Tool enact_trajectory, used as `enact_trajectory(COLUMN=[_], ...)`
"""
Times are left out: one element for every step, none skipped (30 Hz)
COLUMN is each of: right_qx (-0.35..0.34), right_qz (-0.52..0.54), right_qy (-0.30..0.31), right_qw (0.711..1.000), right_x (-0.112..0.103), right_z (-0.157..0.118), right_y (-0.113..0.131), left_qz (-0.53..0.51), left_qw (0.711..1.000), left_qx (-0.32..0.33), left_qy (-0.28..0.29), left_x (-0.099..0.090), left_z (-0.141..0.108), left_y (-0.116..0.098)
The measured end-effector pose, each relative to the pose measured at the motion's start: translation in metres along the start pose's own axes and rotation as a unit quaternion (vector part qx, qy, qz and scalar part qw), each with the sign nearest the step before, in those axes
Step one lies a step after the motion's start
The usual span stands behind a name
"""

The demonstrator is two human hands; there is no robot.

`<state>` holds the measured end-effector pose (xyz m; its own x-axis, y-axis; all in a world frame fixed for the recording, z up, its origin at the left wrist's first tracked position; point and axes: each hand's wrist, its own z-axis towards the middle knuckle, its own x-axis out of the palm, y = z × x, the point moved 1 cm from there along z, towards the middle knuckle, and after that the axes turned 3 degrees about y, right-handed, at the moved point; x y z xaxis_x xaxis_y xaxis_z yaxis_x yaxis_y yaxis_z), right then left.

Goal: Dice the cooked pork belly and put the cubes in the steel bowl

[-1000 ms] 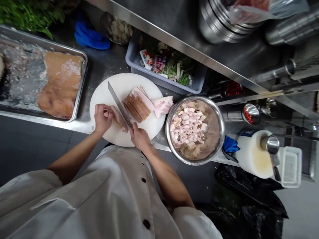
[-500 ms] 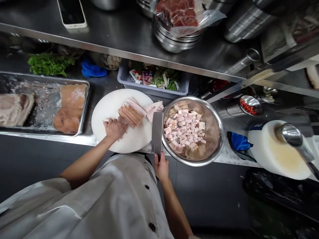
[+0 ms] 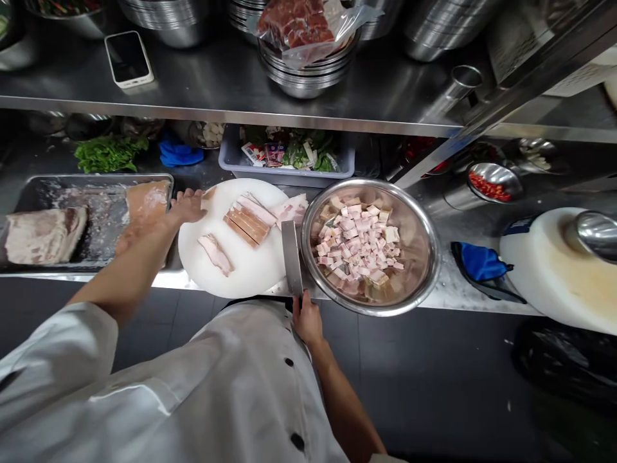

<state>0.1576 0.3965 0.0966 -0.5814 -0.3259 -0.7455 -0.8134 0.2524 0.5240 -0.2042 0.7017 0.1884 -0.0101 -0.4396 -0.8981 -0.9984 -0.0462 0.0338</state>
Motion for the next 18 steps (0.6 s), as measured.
enact_trajectory(right_qx=[0.001,0.001,0.001,0.0,-0.001,-0.003,-0.004,-0.005,-0.005,-0.005,-0.004,-0.002,-0.002,-0.006,-0.012,-0.021,-0.034,-0.052], right_qz=[-0.004,-0.008,-0.012,-0.015,-0.016,-0.015,-0.013,-0.011,-0.011,-0.011,-0.013,-0.016,-0.018,-0.019,-0.019,-0.021,-0.025,-0.033], right_qy=[0.001,0.004,0.006,0.009,0.012,0.016,0.018,0.019,0.019,0.018,0.017,0.016,0.016,0.018,0.023,0.029,0.039,0.051], right_qw=[1.0,1.0,1.0,1.0,1.0,1.0,1.0,1.0,1.0,1.0,1.0,1.0,1.0,1.0,0.999,0.999,0.998,0.997], right_x=[0.0,0.0,0.0,0.0,0.0,0.0,0.0,0.0,0.0,0.0,0.0,-0.002,-0.004,-0.007,-0.012,-0.018,-0.026,-0.036], right_z=[0.0,0.001,0.001,0.001,0.001,0.001,0.001,0.001,0.001,0.001,0.001,0.001,0.0,-0.003,-0.006,-0.01,-0.015,-0.022], right_y=[0.0,-0.001,-0.001,-0.001,-0.002,-0.001,-0.001,0.0,0.001,0.002,0.003,0.005,0.005,0.005,0.004,0.001,-0.002,-0.005], left_qz=[0.022,0.046,0.073,0.096,0.115,0.125,0.13,0.131,0.128,0.124,0.12,0.116,0.115,0.115,0.115,0.116,0.115,0.113], left_qw=[0.998,0.992,0.976,0.951,0.924,0.904,0.893,0.889,0.889,0.889,0.888,0.887,0.886,0.884,0.882,0.881,0.882,0.885], left_qx=[0.048,0.117,0.203,0.292,0.364,0.408,0.431,0.438,0.439,0.44,0.442,0.445,0.449,0.453,0.457,0.459,0.458,0.452], left_qy=[-0.016,-0.028,-0.031,-0.024,-0.012,-0.002,-0.002,-0.011,-0.024,-0.035,-0.04,-0.04,-0.034,-0.026,-0.018,-0.01,-0.002,0.005], left_x=[-0.001,0.0,0.004,0.01,0.017,0.024,0.03,0.036,0.04,0.043,0.045,0.047,0.049,0.05,0.052,0.053,0.054,0.054], left_z=[-0.003,-0.008,-0.014,-0.021,-0.027,-0.032,-0.035,-0.036,-0.036,-0.034,-0.032,-0.029,-0.026,-0.024,-0.022,-0.02,-0.019,-0.018], left_y=[-0.005,-0.013,-0.024,-0.036,-0.048,-0.059,-0.069,-0.078,-0.084,-0.088,-0.089,-0.089,-0.088,-0.086,-0.084,-0.082,-0.081,-0.081])
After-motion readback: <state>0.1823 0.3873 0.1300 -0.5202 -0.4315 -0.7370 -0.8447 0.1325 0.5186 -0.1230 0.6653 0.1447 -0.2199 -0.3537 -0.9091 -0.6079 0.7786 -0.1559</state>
